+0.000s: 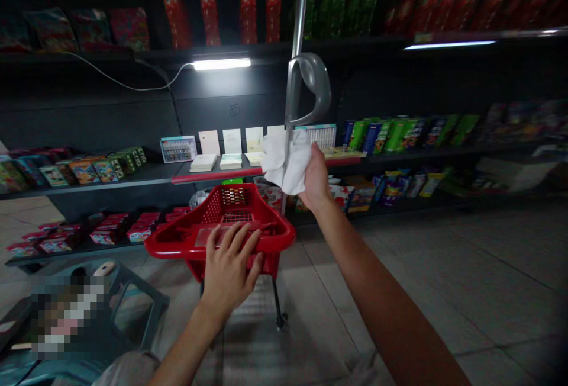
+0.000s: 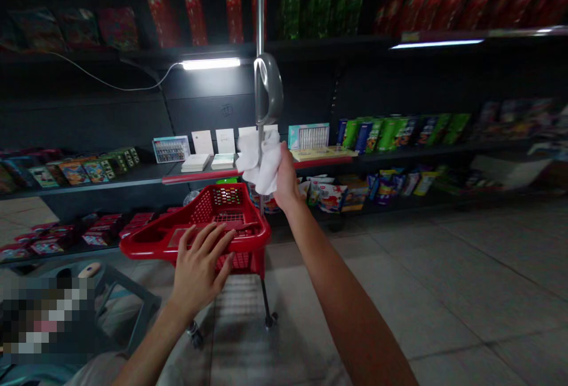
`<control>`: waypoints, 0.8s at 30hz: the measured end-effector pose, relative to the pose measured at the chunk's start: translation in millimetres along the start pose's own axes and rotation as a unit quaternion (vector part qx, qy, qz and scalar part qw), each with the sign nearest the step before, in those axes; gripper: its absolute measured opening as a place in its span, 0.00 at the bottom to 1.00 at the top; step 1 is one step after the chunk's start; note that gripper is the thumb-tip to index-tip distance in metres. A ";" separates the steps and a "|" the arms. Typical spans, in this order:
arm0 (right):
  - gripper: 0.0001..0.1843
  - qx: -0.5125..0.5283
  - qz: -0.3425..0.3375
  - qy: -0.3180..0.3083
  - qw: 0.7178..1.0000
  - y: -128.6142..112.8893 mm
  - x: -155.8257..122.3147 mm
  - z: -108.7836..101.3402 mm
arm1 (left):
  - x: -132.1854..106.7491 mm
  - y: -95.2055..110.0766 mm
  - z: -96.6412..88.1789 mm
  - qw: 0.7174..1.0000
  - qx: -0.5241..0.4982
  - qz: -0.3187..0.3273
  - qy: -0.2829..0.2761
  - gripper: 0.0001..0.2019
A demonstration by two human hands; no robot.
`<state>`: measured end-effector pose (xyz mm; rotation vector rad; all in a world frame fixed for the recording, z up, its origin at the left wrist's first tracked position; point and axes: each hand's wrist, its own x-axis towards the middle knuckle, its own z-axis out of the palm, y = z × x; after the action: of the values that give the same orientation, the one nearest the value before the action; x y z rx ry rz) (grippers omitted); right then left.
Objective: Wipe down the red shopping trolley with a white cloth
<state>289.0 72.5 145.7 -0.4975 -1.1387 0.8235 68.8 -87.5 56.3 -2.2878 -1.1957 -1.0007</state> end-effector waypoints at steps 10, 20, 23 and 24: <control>0.37 -0.064 0.062 -0.014 0.996 51.4 -64.0 6.7 | -9.8 -30.1 5.6 0.988 0.010 -0.008 0.154 0.05; 0.31 -0.155 0.034 -0.104 0.982 60.7 -134.9 4.8 | -27.5 -80.6 -7.4 0.984 -0.017 0.056 0.169 0.10; 0.25 -0.196 0.015 -0.154 0.968 62.3 -150.1 5.6 | -34.3 -99.3 -4.4 0.983 -0.028 0.052 0.175 0.12; 0.23 -0.211 0.003 -0.171 0.962 63.9 -154.7 5.9 | -36.8 -104.7 -2.6 0.982 -0.035 0.040 0.179 0.14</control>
<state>235.0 -9.9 10.2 -0.7293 -1.6497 0.6858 -32.5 -49.7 31.1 -2.0695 -0.9243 -1.3716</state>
